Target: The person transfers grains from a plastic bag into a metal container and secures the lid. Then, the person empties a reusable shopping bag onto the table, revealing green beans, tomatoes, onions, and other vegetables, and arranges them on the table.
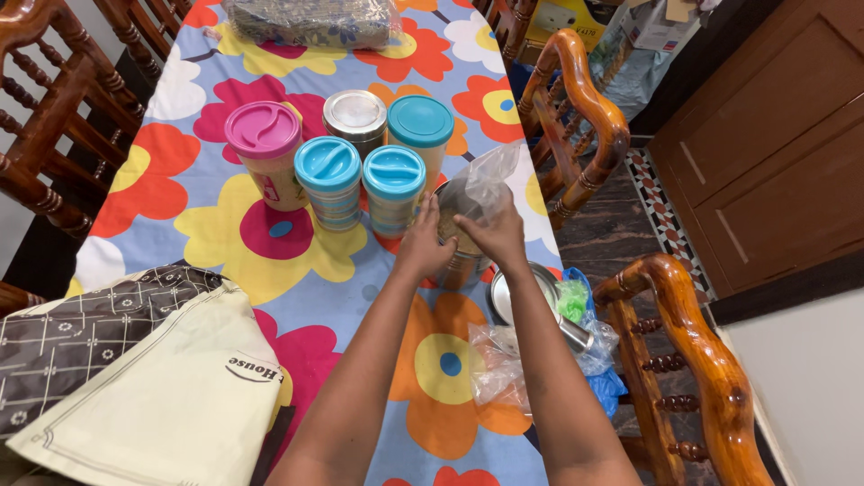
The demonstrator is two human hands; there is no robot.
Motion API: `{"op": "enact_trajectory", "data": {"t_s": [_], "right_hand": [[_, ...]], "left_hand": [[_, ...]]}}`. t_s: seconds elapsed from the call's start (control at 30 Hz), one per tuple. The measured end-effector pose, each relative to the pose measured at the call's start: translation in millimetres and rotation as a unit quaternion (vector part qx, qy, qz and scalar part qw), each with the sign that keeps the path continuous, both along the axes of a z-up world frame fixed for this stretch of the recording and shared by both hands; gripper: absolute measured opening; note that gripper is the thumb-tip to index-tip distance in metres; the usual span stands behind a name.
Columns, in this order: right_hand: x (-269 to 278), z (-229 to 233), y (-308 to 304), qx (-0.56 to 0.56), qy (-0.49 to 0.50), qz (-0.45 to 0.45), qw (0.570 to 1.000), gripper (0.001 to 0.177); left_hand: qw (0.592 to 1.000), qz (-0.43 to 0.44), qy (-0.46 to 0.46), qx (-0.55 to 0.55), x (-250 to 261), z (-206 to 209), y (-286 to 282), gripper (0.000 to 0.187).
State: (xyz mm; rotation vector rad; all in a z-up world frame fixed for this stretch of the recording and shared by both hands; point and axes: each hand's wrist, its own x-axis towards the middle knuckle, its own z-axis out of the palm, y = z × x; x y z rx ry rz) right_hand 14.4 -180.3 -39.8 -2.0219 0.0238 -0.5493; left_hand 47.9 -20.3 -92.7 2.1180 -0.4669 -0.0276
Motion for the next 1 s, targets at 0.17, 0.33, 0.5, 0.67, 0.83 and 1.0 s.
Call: {"op": "enact_trajectory", "data": {"t_s": [0.17, 0.33, 0.5, 0.67, 0.83, 1.0], "right_hand": [[28.1, -20.9, -8.4, -0.048, 0.014, 0.012, 0.999, 0.042], [40.3, -23.0, -38.8, 0.033, -0.040, -0.038, 0.998, 0.019], [26.4, 27.9, -31.3, -0.052, 0.006, -0.045, 0.998, 0.019], [13.0, 45.1, -27.5, -0.138, -0.085, -0.079, 0.984, 0.018], [8.2, 41.4, -22.8, -0.182, -0.072, -0.120, 0.973, 0.021], [-8.3, 47.3, -10.0, -0.154, -0.086, -0.119, 0.977, 0.031]], "left_hand": [[0.998, 0.031, 0.014, -0.049, -6.5, -11.7, -7.5, 0.092], [0.996, 0.084, 0.017, 0.016, -16.3, -8.0, -14.8, 0.083], [0.996, 0.085, 0.030, 0.021, -19.4, -0.1, -13.4, 0.083], [0.996, 0.084, 0.028, 0.024, -19.9, 2.0, -12.4, 0.083], [0.995, 0.085, 0.035, 0.026, -20.0, 3.2, -11.2, 0.082], [0.996, 0.089, 0.021, 0.018, -18.6, -0.2, -11.7, 0.081]]}}
